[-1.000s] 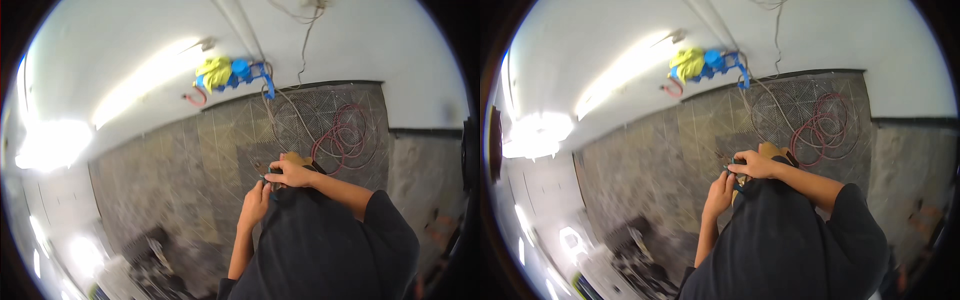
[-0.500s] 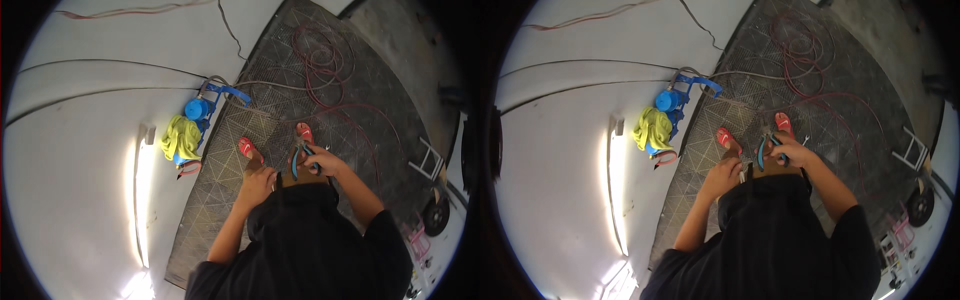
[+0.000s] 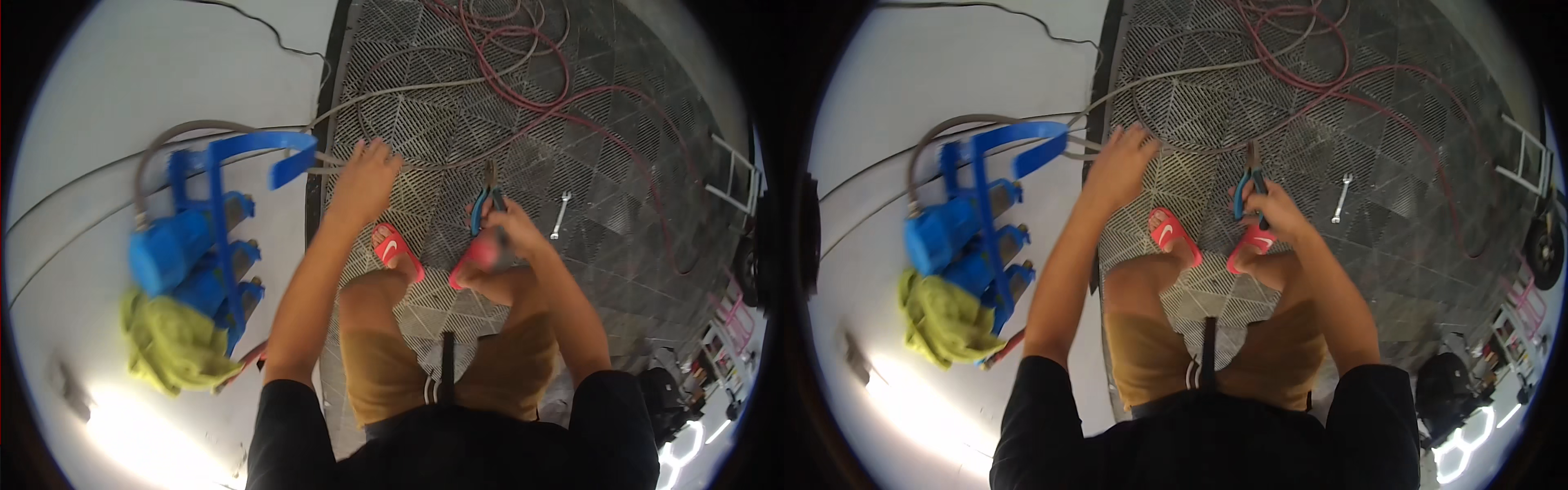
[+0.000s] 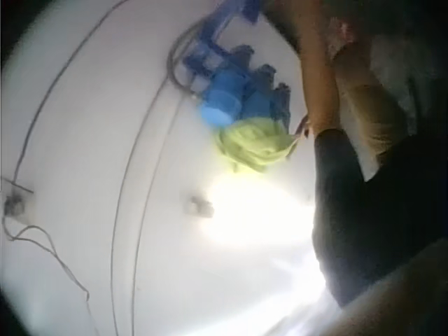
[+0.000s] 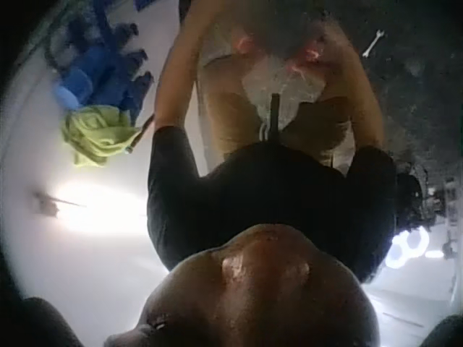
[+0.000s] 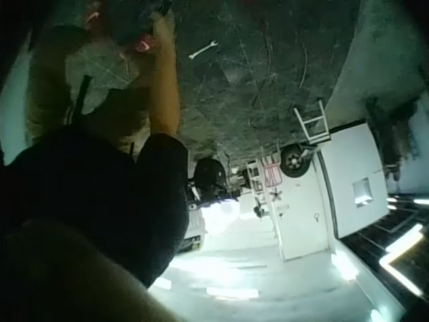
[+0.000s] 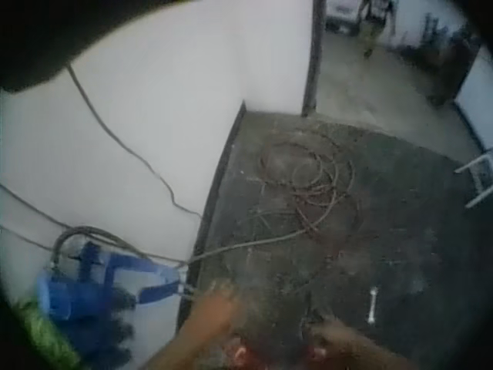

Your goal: The person feeds a wire through a clear plastic tube and uses pliers to pull the wire through while holding a small metal fitting.

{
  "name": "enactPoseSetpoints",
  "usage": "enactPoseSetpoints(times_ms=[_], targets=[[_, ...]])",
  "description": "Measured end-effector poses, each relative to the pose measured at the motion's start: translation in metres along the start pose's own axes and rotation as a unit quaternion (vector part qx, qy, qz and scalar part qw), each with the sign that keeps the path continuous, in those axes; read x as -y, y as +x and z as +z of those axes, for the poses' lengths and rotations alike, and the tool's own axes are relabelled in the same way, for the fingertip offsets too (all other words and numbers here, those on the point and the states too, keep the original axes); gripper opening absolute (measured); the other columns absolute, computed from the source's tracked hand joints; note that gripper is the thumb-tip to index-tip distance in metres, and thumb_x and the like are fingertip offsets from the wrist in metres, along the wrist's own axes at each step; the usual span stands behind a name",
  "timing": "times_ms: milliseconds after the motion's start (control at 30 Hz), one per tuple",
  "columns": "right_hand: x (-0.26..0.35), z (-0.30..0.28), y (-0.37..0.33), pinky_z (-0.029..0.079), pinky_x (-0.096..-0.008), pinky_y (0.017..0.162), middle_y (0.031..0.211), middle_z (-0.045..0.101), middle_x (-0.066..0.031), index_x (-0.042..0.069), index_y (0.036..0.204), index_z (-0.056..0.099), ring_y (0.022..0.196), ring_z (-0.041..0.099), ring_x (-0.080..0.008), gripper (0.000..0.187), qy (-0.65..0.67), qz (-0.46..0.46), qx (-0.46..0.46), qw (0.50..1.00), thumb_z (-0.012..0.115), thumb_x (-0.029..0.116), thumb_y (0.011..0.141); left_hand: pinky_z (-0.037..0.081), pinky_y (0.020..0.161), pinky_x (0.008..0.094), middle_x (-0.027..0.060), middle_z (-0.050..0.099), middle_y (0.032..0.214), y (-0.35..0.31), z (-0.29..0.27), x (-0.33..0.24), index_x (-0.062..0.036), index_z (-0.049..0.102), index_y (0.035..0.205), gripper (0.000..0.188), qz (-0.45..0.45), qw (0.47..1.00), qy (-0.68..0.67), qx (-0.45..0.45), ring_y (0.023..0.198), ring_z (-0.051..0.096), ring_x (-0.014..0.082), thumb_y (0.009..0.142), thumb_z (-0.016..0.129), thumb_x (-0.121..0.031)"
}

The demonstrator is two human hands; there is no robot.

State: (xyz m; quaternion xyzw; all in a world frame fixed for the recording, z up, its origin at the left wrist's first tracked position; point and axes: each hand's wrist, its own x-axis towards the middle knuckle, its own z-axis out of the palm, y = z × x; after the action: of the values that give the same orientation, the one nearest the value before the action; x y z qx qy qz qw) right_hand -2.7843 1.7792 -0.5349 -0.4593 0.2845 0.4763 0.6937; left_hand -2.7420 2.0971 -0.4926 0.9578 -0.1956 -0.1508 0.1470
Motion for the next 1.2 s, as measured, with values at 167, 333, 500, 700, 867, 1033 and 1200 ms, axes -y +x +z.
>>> enactPoseSetpoints(times_ms=[167, 333, 500, 700, 867, 1033, 1200], targets=[[-0.021, -0.07, 0.118, 0.057, -0.0457, 0.079, 0.119, 0.062, -0.0183, 0.002, 0.099, 0.061, 0.101, 0.064, -0.0292, 0.015, -0.276, -0.04, -0.144, 0.95, 0.055, 0.005, 0.085, 0.054, 0.087, 0.0477, 0.0167, 0.073, 0.109, 0.068, 0.066, 0.039, -0.0028, 0.066, 0.125, 0.042, 0.005, 0.958, -0.006, 0.286, 0.099, 0.069, 0.0388, 0.083, 0.07, -0.006], [0.017, -0.058, 0.138, 0.054, -0.054, 0.077, 0.085, 0.07, -0.0214, -0.005, 0.1, 0.07, 0.079, 0.068, -0.0449, 0.029, -0.687, -0.277, -0.168, 0.65, 0.055, 0.01, 0.08, 0.055, 0.068, 0.0334, 0.0087, 0.071, 0.082, 0.089, 0.091, 0.061, -0.0012, 0.063, 0.13, 0.039, -0.078, 0.976, -0.164, 0.121, 0.069, 0.067, 0.0165, 0.092, 0.07, -0.009], [0.06, -0.054, 0.119, 0.054, -0.0501, 0.078, 0.1, 0.072, -0.0277, -0.006, 0.096, 0.075, 0.09, 0.072, -0.0417, 0.033, -0.753, -0.127, -0.167, 0.623, 0.056, 0.017, 0.081, 0.053, 0.063, 0.0278, 0.0057, 0.069, 0.079, 0.099, 0.089, 0.041, 0.0022, 0.057, 0.135, 0.041, -0.025, 0.95, -0.259, -0.171, 0.065, 0.063, 0.0095, 0.098, 0.068, -0.012], [0.038, -0.038, 0.163, 0.051, -0.0506, 0.094, 0.113, 0.071, -0.0273, -0.006, 0.111, 0.071, 0.105, 0.068, -0.0416, 0.049, -0.705, -0.159, -0.155, 0.674, 0.06, 0.038, 0.092, 0.051, 0.061, 0.0298, 0.0073, 0.069, 0.079, 0.094, 0.092, 0.021, -0.0004, 0.062, 0.126, 0.033, -0.011, 0.93, -0.228, -0.29, 0.065, 0.064, 0.0117, 0.095, 0.07, -0.01], [0.065, -0.044, 0.141, 0.052, -0.0469, 0.087, 0.11, 0.072, -0.0202, -0.004, 0.117, 0.068, 0.101, 0.068, -0.0336, 0.05, -0.587, -0.407, -0.12, 0.69, 0.059, 0.043, 0.102, 0.051, 0.062, 0.0313, 0.008, 0.068, 0.078, 0.078, 0.081, 0.012, 0.0013, 0.063, 0.125, 0.033, 0.007, 0.906, -0.317, -0.279, 0.066, 0.064, 0.013, 0.095, 0.07, -0.01], [0.099, 0.047, 0.069, 0.053, -0.0369, 0.077, 0.094, 0.074, -0.0104, -0.004, 0.111, 0.069, 0.085, 0.068, -0.0193, 0.037, -0.541, -0.421, 0.062, 0.725, 0.063, 0.031, 0.102, 0.051, 0.064, 0.0329, 0.0111, 0.069, 0.078, 0.066, 0.079, 0.006, 0.0018, 0.062, 0.126, 0.034, 0.021, 0.906, -0.309, -0.289, 0.066, 0.064, 0.0148, 0.095, 0.069, -0.01], [0.065, 0.08, 0.059, 0.051, -0.0379, 0.065, 0.071, 0.069, -0.0138, -0.004, 0.091, 0.072, 0.065, 0.065, -0.0222, 0.026, -0.567, -0.503, -0.112, 0.643, 0.073, 0.022, 0.091, 0.052, 0.066, 0.051, 0.0201, 0.071, 0.083, 0.067, 0.092, 0.007, -0.0061, 0.062, 0.118, 0.027, 0.008, 0.92, -0.207, -0.333, 0.078, 0.07, 0.0423, 0.093, 0.066, -0.016]])
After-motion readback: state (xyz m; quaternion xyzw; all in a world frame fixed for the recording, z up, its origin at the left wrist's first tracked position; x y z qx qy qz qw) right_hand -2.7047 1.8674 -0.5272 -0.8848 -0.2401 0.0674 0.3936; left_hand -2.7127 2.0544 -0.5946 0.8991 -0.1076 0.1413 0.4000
